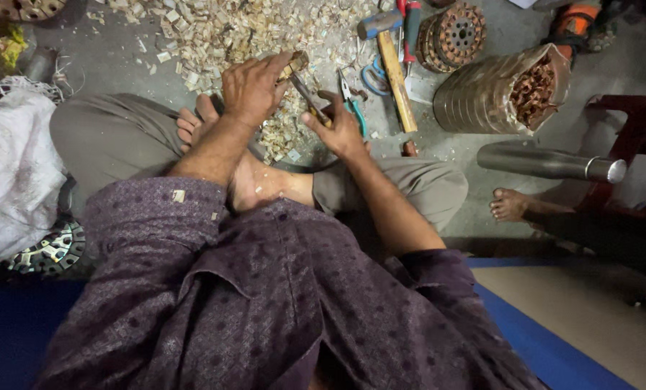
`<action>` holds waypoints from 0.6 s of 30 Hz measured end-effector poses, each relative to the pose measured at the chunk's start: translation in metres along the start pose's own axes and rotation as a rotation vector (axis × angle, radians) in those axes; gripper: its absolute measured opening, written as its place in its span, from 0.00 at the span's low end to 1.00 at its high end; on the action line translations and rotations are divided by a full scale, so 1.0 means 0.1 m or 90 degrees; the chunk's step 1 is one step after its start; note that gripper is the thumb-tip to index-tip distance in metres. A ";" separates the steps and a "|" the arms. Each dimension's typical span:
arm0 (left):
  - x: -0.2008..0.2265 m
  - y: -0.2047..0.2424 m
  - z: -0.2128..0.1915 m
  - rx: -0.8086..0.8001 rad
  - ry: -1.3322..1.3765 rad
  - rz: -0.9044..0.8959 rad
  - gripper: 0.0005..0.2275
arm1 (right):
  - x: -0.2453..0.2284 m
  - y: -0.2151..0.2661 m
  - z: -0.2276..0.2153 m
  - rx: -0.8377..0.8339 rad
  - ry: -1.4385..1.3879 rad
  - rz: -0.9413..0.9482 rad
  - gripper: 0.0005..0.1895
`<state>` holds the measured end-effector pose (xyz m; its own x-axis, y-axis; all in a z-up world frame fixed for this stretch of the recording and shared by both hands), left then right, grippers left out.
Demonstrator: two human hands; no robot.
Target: The person sits on the floor and uses pliers to pull copper windings from a circular stator core. They rotate the stator and repeatedly extract wire segments, dropping them into a nearby bag.
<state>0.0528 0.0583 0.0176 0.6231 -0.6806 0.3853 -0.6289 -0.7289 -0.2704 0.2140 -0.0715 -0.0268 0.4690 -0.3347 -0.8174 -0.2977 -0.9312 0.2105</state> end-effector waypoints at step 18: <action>-0.04 0.02 -0.02 -0.080 0.171 -0.109 0.25 | 0.42 -0.12 0.11 0.096 -0.065 0.002 0.28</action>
<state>0.0482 0.0601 0.0175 0.5900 -0.4935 0.6390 -0.5892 -0.8043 -0.0771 0.2283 -0.0728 -0.0691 0.3829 -0.3142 -0.8687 -0.4242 -0.8952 0.1368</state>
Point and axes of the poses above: each hand's wrist, its own y-axis away from the middle knuckle, its own z-axis out of the palm, x = y × z, the point moved 8 cm from there along -y, towards the middle knuckle, and after that the axes turned 9 degrees about -y, right-handed, at the moved point
